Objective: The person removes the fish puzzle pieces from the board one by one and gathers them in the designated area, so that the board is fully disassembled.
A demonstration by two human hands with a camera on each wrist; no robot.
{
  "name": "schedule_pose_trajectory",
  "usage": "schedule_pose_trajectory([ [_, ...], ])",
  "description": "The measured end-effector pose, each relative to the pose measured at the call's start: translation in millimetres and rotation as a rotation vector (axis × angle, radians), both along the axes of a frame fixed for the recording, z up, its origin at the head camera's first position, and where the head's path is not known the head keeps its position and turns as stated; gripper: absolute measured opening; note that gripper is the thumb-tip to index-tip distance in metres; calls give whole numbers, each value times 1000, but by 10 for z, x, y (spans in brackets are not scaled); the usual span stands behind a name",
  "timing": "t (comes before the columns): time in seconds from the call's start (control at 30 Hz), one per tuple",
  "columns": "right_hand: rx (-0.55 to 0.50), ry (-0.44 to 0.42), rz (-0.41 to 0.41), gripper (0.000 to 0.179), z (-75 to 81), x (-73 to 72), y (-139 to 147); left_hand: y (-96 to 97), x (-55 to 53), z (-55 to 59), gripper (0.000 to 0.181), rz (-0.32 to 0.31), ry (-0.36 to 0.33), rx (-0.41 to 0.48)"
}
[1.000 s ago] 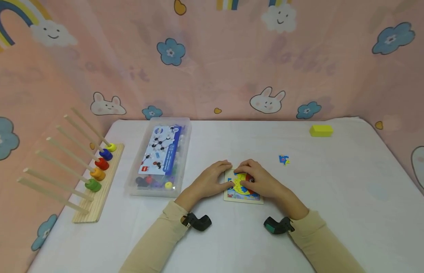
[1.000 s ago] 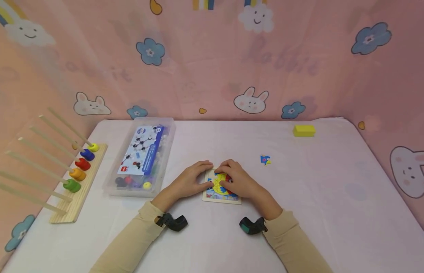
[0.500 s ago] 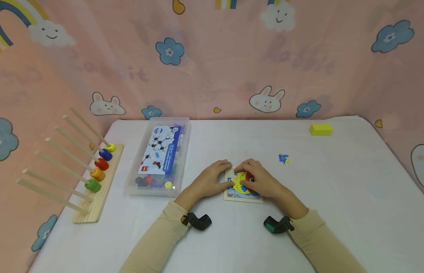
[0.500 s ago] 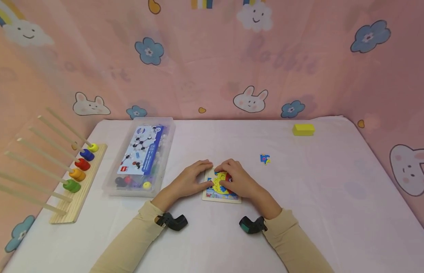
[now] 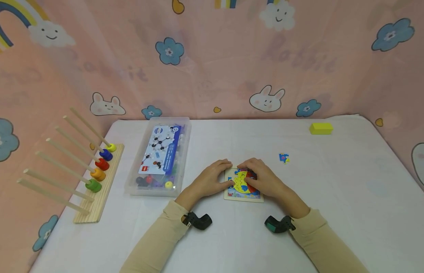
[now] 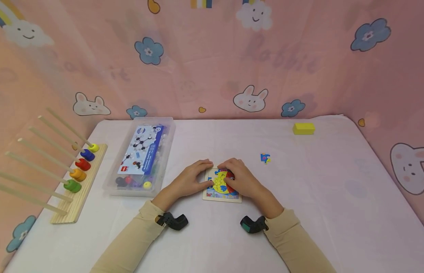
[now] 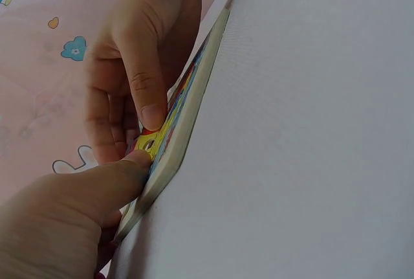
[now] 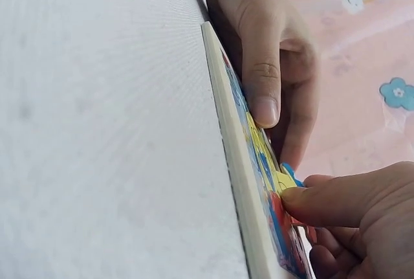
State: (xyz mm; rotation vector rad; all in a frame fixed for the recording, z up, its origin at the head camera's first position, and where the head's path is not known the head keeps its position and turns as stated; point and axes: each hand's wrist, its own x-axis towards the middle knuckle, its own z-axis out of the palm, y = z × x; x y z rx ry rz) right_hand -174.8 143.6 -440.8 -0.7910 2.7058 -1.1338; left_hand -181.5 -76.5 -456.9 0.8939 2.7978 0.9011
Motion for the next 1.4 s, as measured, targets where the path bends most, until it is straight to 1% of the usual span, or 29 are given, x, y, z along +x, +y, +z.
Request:
schedule_pose_trajectory([
  [0.17,12,-13,-29,36,-5,-8,9,3,5,6,61,5,-17,1],
  [0.4,-17,-29,-32,37,-35,-24,15,-1,13,22,61,13,-32,-8],
  [0.53,-24,-22,-34,35,-33,-20,8,-10,16,30,61,9,-31,-6],
  [0.73,-10,-27,-39,34,-6,-32,18,-14,20,27,61,10,-34,-5],
  [1.0,-1,-34,-44,32,53,-96,102,-6,5,10,62,15,-32,-7],
  [1.2,-11,-92,-84,32,105,-121,242,7,3,-3,62,23,-31,-14],
  [1.4,2,-125,-144,33,133,-152,499,9,13,7,62,22,-28,-23],
])
